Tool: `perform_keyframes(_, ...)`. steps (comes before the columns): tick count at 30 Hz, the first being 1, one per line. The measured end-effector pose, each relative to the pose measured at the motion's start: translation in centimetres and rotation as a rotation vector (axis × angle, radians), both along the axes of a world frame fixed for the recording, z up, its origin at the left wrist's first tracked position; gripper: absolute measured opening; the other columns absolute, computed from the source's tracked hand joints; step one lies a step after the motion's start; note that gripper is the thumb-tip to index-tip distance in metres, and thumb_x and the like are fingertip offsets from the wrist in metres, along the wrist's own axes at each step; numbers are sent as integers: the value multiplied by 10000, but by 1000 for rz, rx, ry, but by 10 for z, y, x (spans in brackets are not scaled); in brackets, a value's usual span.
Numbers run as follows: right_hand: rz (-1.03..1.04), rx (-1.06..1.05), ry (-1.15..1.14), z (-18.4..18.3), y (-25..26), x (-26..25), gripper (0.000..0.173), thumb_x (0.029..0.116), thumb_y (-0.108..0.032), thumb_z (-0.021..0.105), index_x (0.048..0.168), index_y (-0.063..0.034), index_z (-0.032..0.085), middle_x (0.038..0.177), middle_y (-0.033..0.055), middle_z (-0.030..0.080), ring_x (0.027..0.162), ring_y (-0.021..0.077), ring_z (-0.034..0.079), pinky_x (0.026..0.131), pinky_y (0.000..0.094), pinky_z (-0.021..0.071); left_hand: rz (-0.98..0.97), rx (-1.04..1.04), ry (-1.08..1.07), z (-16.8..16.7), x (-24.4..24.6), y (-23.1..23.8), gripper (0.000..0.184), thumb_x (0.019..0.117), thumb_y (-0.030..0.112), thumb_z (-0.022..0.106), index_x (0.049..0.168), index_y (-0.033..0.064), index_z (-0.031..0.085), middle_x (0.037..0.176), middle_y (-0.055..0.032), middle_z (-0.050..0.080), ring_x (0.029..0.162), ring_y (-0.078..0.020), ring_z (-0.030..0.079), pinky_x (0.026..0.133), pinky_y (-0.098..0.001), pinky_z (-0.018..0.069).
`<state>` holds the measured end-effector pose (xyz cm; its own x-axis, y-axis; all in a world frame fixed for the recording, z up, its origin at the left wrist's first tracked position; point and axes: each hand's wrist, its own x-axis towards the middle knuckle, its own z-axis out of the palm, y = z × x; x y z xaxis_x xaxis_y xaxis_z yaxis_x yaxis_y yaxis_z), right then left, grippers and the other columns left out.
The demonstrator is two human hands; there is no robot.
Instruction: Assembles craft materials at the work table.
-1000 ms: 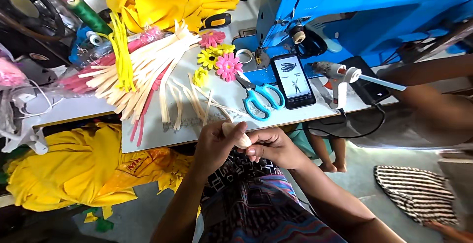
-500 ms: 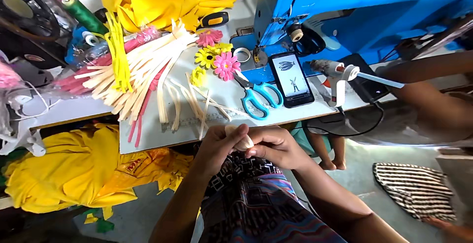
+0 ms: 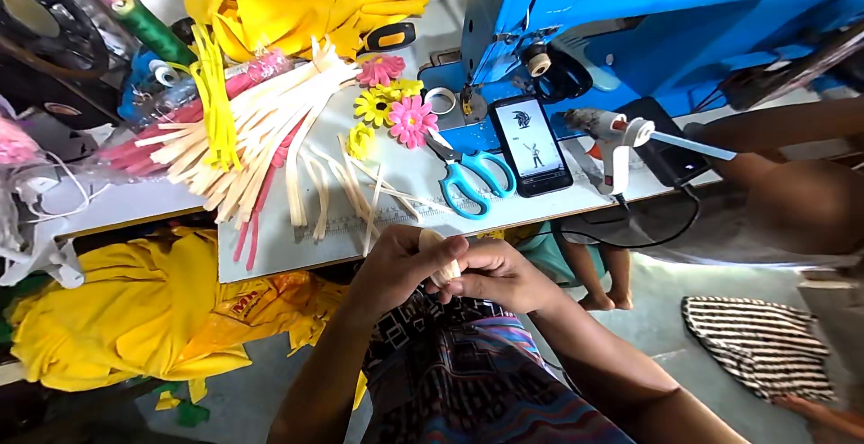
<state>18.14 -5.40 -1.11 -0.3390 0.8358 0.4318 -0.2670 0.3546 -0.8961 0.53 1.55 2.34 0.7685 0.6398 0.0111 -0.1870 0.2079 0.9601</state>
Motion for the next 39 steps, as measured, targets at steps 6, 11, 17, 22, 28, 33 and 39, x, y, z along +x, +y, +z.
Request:
perform_keyframes(6, -55, 43, -71, -1, 1, 2, 224, 1063, -133, 542, 1031, 32, 690, 994, 12, 737, 930, -26, 662, 829, 161, 546, -3, -55, 42, -5, 3, 1, 309, 1003, 133, 608, 709, 161, 697, 605, 99, 649, 536, 42, 605, 530, -134, 527)
perform_keyframes(11, -41, -48, -14, -3, 1, 6, 235, 1076, -223, 532, 1120, -61, 696, 1007, -79, 726, 915, -46, 649, 810, 160, 542, 173, 237, 164, -10, -1, 16, 369, 1078, 362, 467, 810, 207, 667, 721, 136, 629, 674, 41, 604, 645, -161, 531)
perform_keyframes(17, -12, -55, -42, -4, 0, 6, 243, 1063, -235, 563, 1138, -48, 698, 1102, -73, 722, 945, -69, 630, 817, 141, 533, 119, 591, 177, -9, -8, 25, 309, 1045, 232, 554, 773, 97, 610, 674, 79, 527, 602, 32, 498, 558, -126, 427)
perform_keyframes(22, 0, 40, -79, 0, 0, 5, 248, 1077, -195, 529, 1105, 6, 673, 1079, -24, 706, 993, -48, 625, 873, 160, 530, 74, 609, 122, -7, -12, 27, 297, 1030, 228, 581, 770, 89, 616, 701, 78, 541, 637, 38, 515, 585, -120, 444)
perform_keyframes(28, -40, 206, -133, 7, 2, 6, 268, 1080, -163, 519, 1008, 39, 680, 1018, 55, 703, 1045, 7, 624, 957, 201, 501, 83, 589, 3, -11, -10, 20, 273, 1004, 196, 637, 766, 62, 651, 740, 69, 598, 704, 46, 561, 649, -124, 487)
perform_keyframes(33, -40, 163, -129, 9, 5, 5, 272, 1078, -182, 528, 1022, 34, 683, 1025, 44, 717, 1019, 4, 646, 930, 205, 532, 178, 503, 29, -12, -9, 14, 254, 1015, 203, 618, 787, 96, 657, 742, 87, 601, 679, 45, 564, 623, -125, 493)
perform_keyframes(39, -136, -49, -58, -4, 12, 9, 141, 1027, -179, 620, 1059, -84, 720, 966, -89, 710, 891, -38, 648, 804, 175, 560, 318, 202, 17, -9, -9, 4, 94, 961, 237, 700, 914, 174, 751, 803, 92, 687, 703, 2, 625, 661, -180, 544)
